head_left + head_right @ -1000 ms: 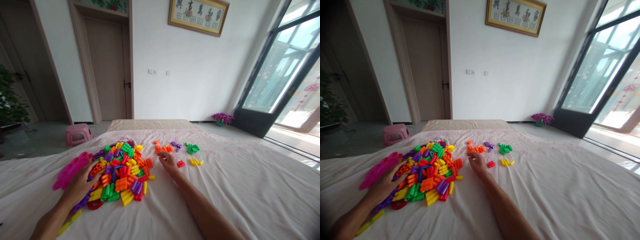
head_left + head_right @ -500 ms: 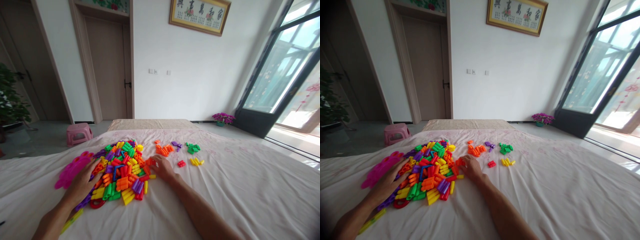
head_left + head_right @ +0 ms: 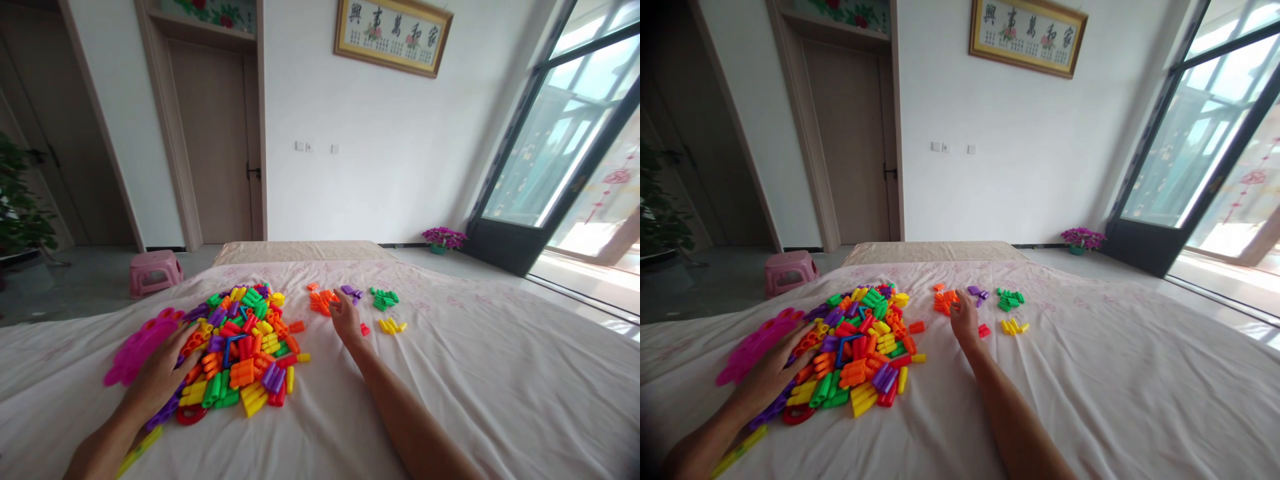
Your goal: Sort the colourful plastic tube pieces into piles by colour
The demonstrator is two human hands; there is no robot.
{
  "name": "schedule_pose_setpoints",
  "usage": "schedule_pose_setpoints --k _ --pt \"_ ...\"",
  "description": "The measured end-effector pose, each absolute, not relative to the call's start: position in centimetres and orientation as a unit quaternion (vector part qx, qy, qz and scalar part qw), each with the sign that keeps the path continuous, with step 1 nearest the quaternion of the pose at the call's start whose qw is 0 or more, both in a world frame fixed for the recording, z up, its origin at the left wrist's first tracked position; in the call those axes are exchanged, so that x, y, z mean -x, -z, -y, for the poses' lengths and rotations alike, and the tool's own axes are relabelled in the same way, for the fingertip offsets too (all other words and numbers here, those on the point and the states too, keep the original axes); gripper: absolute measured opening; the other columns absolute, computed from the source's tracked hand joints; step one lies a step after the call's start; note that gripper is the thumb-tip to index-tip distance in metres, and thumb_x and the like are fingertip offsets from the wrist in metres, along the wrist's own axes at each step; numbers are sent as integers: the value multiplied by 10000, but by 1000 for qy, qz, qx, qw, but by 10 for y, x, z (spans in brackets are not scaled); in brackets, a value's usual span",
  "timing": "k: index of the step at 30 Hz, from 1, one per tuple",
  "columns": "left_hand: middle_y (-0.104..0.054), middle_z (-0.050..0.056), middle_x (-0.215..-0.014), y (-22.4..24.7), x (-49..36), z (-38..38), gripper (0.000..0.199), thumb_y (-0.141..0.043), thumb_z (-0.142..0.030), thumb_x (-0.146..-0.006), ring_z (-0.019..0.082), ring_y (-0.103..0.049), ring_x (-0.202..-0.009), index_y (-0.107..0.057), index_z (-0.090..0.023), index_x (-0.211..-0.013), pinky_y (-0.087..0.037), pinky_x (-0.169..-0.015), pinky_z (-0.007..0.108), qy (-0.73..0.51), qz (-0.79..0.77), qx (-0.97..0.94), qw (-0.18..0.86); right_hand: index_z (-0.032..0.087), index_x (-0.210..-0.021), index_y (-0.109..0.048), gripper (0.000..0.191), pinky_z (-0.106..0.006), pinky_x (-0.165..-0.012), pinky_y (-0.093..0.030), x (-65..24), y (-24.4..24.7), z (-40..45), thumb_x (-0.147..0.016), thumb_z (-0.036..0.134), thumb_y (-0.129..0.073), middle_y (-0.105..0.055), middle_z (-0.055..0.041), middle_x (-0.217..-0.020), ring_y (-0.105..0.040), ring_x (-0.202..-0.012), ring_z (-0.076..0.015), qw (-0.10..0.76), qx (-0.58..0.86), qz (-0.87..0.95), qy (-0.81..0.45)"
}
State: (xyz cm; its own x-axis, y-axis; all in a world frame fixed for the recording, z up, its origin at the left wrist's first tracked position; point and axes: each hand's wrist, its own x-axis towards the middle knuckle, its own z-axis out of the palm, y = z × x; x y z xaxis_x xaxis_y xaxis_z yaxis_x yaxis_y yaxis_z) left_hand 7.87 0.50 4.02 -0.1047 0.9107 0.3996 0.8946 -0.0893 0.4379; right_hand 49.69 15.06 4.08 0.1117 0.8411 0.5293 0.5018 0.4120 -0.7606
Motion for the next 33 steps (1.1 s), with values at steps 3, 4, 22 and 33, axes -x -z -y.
schedule_pose_setpoints --k 3,4,22,33 --pt "-451 128 -1489 -41 -79 -5 616 -425 -492 -877 249 -371 -1404 -468 -162 -1395 -310 -1163 423 -318 -671 -669 11 180 -1143 -665 375 -339 -820 -555 -494 -43 -140 -813 164 -488 -648 -103 -1210 -668 -937 -192 519 513 670 -138" --pt "-456 120 -1487 -41 -79 -5 608 -432 -486 -876 246 -375 -1402 -468 -172 -1395 -314 -1161 418 -319 -670 -670 11 193 -1087 -690 335 -338 -826 -549 -491 -44 -135 -820 161 -489 -681 -83 -1139 -669 -920 -190 499 507 689 -133" --pt "-460 128 -1485 -41 -79 -5 599 -452 -476 -873 266 -395 -1388 -489 -163 -1383 -331 -1151 443 -329 -663 -672 8 234 -1009 -699 175 -263 -822 -432 -449 -59 -93 -927 300 -560 -699 -43 -966 -600 -940 -176 257 416 872 -37" --pt "-446 117 -1494 -37 -76 -6 601 -435 -495 -877 248 -377 -1400 -477 -176 -1385 -315 -1160 424 -325 -666 -671 12 232 -1170 -650 308 -330 -903 -485 -486 -48 -116 -889 218 -525 -644 -83 -1156 -612 -1036 -212 421 508 750 -54"
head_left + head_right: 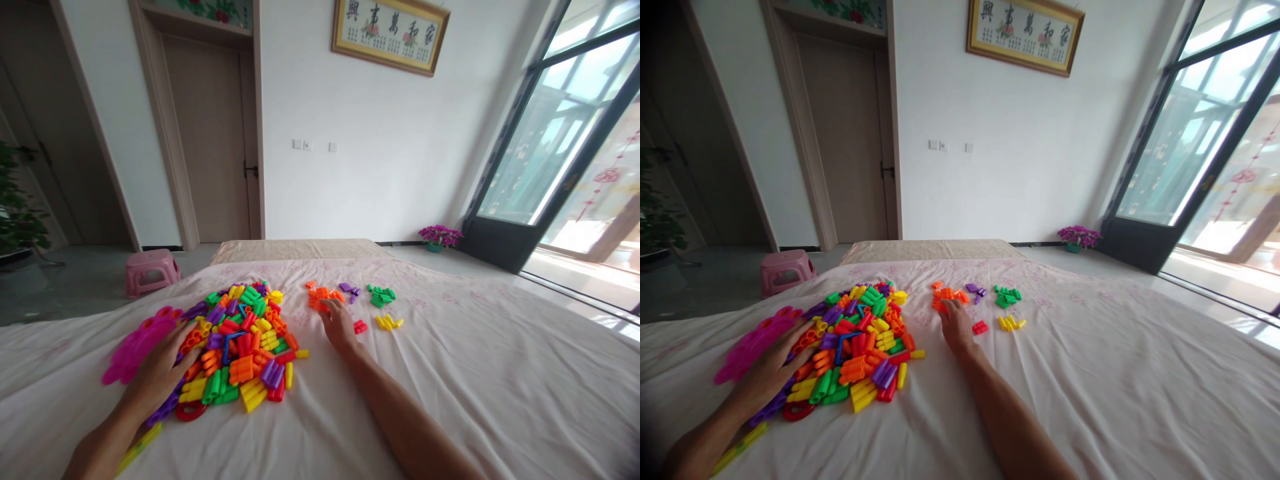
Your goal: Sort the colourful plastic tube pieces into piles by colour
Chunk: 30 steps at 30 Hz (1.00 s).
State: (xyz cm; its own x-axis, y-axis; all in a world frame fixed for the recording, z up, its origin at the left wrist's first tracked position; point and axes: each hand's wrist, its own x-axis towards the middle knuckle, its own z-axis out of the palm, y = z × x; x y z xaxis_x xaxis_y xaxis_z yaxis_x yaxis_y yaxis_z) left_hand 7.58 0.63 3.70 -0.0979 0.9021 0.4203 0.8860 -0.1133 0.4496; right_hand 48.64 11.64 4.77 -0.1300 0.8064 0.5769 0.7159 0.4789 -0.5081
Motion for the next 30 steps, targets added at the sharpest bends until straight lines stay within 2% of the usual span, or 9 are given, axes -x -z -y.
schedule_pose_setpoints --k 5,9,14,18,21,24,28,30 --pt "-436 130 -1500 -39 -77 -6 624 -429 -486 -884 253 -380 -1397 -443 -153 -1412 -328 -1152 428 -321 -666 -673 23 159 -1215 -626 385 -389 -968 -474 -510 -43 -139 -865 174 -466 -634 -132 -1216 -598 -1110 -234 476 536 695 -57" --pt "-430 117 -1506 -39 -77 -5 622 -433 -486 -887 245 -379 -1398 -423 -175 -1425 -319 -1156 420 -321 -666 -673 28 169 -1202 -635 400 -390 -980 -471 -516 -38 -143 -853 165 -440 -666 -110 -1180 -613 -1097 -220 496 548 670 -75" --pt "-404 127 -1520 -40 -79 -4 654 -405 -508 -896 234 -346 -1415 -405 -144 -1439 -285 -1173 403 -314 -671 -671 30 188 -1113 -673 366 -353 -951 -482 -504 -39 -129 -858 149 -413 -680 -86 -1134 -620 -1061 -201 495 501 706 -78" --pt "-414 130 -1512 -41 -79 -3 636 -402 -499 -896 236 -350 -1413 -426 -149 -1427 -293 -1167 405 -309 -669 -676 18 203 -1097 -682 352 -309 -910 -482 -486 -43 -114 -883 144 -408 -681 -68 -1107 -622 -1030 -184 453 436 773 -83" --pt "-439 134 -1494 -41 -78 -4 628 -404 -491 -894 240 -362 -1407 -440 -150 -1420 -300 -1161 408 -308 -671 -675 15 220 -1106 -687 319 -287 -864 -475 -474 -47 -103 -896 176 -451 -687 -63 -1093 -633 -982 -182 381 415 822 -86" --pt "-448 133 -1489 -41 -77 -5 635 -415 -487 -887 239 -365 -1405 -443 -147 -1423 -305 -1158 401 -309 -668 -677 12 215 -1078 -705 274 -264 -792 -464 -463 -57 -90 -910 274 -497 -709 -58 -1025 -643 -898 -178 308 424 844 -114" --pt "-450 134 -1488 -41 -78 -6 632 -422 -485 -877 245 -371 -1401 -470 -139 -1404 -312 -1154 400 -310 -671 -674 7 246 -1097 -701 357 -241 -684 -413 -449 -71 -68 -863 487 -580 -726 -24 -915 -627 -815 -176 257 453 840 -152" --pt "-447 135 -1490 -42 -79 -5 629 -418 -477 -877 248 -373 -1400 -470 -138 -1404 -310 -1154 406 -311 -670 -674 8 244 -995 -725 316 -233 -644 -366 -441 -74 -59 -813 487 -638 -720 -13 -845 -605 -784 -170 236 462 844 -138"
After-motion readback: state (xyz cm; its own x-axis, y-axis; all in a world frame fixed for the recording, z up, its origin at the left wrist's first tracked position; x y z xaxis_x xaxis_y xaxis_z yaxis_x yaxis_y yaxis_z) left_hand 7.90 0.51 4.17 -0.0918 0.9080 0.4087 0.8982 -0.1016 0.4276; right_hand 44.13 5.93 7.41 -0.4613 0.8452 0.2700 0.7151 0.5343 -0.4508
